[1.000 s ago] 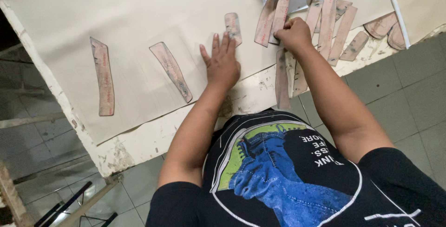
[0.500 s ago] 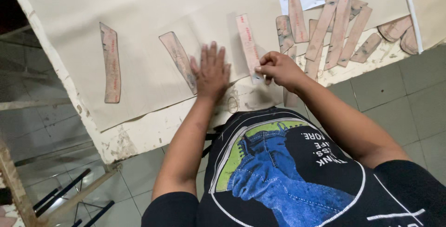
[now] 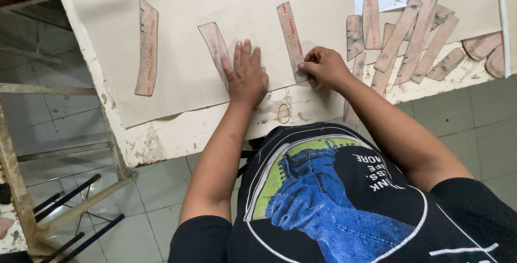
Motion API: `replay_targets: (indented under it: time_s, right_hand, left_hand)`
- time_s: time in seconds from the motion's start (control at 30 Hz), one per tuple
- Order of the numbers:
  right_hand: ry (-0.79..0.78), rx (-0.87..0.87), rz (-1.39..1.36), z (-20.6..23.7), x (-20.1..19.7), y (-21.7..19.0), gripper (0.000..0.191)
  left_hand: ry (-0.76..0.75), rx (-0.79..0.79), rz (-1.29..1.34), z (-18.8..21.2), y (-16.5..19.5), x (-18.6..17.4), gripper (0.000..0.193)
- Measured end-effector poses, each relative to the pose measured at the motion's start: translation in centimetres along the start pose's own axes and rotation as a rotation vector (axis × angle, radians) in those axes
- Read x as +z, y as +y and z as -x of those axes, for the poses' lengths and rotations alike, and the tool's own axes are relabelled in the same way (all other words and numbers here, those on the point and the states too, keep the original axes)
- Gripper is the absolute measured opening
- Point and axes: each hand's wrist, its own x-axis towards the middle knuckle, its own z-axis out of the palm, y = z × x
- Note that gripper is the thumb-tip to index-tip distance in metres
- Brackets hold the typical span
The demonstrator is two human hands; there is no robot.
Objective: The person places several paper pattern pieces on a large sheet of paper and traces their outlines with a pencil. They reposition the patterns and continue tracing additional shapes on the same sheet.
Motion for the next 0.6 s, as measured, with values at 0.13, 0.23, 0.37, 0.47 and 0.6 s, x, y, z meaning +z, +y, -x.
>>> replay_targets:
  time_s: [0.13, 0.23, 0.37, 0.47, 0.6]
  right_hand:
    - [0.000, 0.018, 0.083, -0.1, 1.2, -0.1, 0.028]
    - [0.125, -0.173, 0.350, 0.0, 1.0, 0.1, 0.031]
    - [0.123, -0.381, 0.519, 0.1, 0.3, 0.1, 0.044]
    - [0.070, -0.351, 0.555, 0.1, 0.1, -0.1, 0.045]
    - [0.091, -0.375, 0.575, 0.4, 0.4, -0.1, 0.046]
  left_hand:
    - [-0.039, 0.073, 0.171, -0.8, 1.5, -0.1, 0.061]
    - [-0.110, 0.045, 0.316, -1.3, 1.9, -0.5, 0.062]
    - [-0.137, 0.012, 0.362, -1.3, 1.9, -0.7, 0.061]
    - [-0.122, 0.015, 0.352, -1.2, 1.8, -0.5, 0.062]
    - [-0.111, 0.020, 0.373, -1.2, 1.6, -0.3, 0.062]
